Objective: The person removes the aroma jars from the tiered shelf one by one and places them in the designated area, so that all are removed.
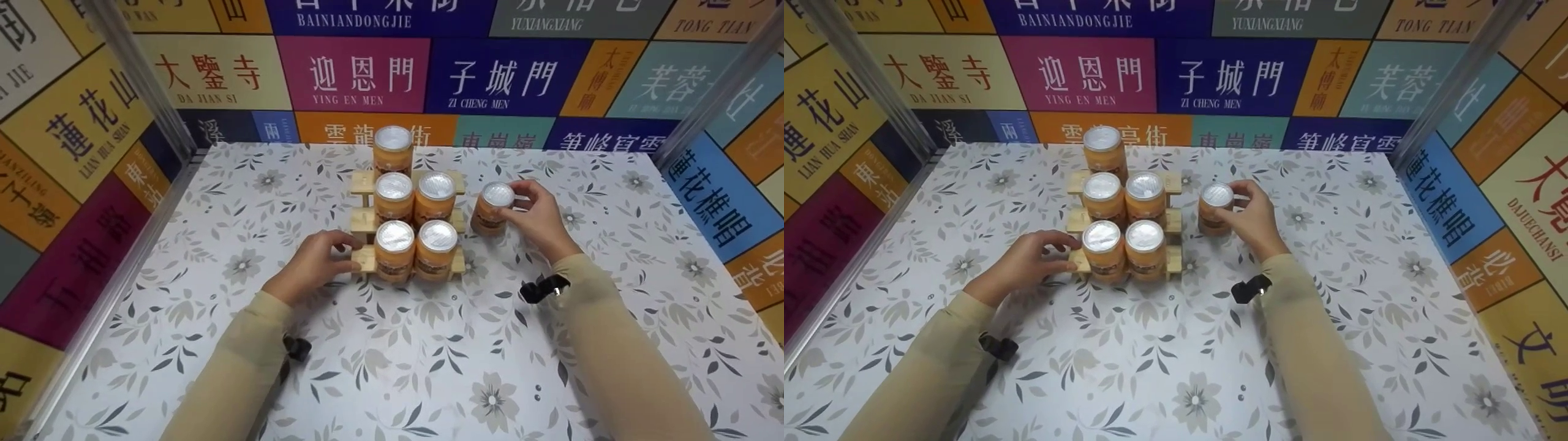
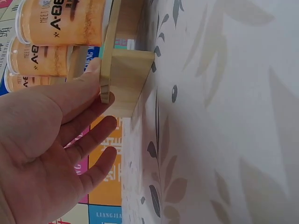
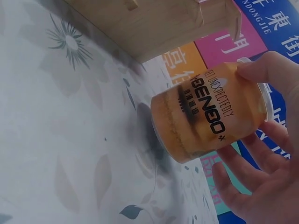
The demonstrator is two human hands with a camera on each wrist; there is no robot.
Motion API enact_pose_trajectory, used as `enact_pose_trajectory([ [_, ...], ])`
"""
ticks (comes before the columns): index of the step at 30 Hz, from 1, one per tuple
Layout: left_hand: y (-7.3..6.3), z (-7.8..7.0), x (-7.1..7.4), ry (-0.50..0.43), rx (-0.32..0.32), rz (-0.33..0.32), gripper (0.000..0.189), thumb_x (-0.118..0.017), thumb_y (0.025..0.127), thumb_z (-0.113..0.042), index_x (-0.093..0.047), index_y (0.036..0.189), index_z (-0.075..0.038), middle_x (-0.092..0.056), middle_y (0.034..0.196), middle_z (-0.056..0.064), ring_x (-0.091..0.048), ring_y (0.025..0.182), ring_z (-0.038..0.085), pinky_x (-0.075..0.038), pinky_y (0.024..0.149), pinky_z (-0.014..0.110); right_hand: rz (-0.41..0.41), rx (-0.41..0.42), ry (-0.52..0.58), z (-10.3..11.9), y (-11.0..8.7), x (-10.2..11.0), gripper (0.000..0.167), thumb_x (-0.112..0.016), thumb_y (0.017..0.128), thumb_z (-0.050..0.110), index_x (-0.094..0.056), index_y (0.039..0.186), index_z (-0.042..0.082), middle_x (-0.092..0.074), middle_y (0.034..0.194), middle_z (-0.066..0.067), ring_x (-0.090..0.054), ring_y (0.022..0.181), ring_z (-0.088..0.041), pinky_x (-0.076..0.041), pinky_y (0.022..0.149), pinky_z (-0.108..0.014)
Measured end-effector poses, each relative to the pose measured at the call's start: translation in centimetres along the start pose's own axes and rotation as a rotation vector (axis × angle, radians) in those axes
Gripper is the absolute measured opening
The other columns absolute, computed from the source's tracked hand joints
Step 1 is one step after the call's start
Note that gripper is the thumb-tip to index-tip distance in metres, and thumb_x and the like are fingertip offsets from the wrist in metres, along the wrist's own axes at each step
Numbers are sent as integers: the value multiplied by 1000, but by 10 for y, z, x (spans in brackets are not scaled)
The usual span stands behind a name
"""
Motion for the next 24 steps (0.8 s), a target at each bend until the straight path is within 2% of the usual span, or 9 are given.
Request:
enact_pose_trajectory([
  [6, -1, 2, -1, -38, -7, -23, 36, -85, 86, -15, -74, 120, -12, -72, 125, 3, -63, 121, 26, -48, 109, 44, 33, -35, -4, -4, -1, -3, 56, -80, 89, 13, -54, 138, 8, -56, 141, -12, -62, 124, -26, -54, 98, -24],
  [13, 0, -2, -2, -7, -58, -45, 35, -85, 85, -14, -76, 118, -10, -71, 125, 5, -61, 122, 28, -46, 111, 45, 50, -6, 23, -4, -1, -4, 55, -77, 89, 8, -53, 139, 6, -57, 142, -12, -60, 125, -23, -53, 98, -21],
  [19, -1, -1, -1, 7, -76, -55, 35, -86, 84, -15, -76, 117, -10, -72, 123, 4, -60, 116, 30, -47, 105, 46, 64, 1, 11, -4, 1, -6, 58, -77, 91, 12, -52, 143, 5, -56, 144, -13, -56, 131, -25, -48, 109, -35],
  [24, -1, 0, -1, 9, -72, -61, 34, -87, 84, -15, -76, 116, -10, -74, 122, 4, -58, 113, 30, -48, 101, 45, 70, 2, -18, -4, 0, -5, 62, -78, 91, 21, -52, 146, 7, -55, 146, -14, -54, 132, -27, -44, 113, -43],
])
Point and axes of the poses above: each hand's wrist, its own y-axis towards the middle knuckle, its own x-axis out of the back of the hand, z = x × y, the point moved 2 cm from there along y, towards the middle knuckle
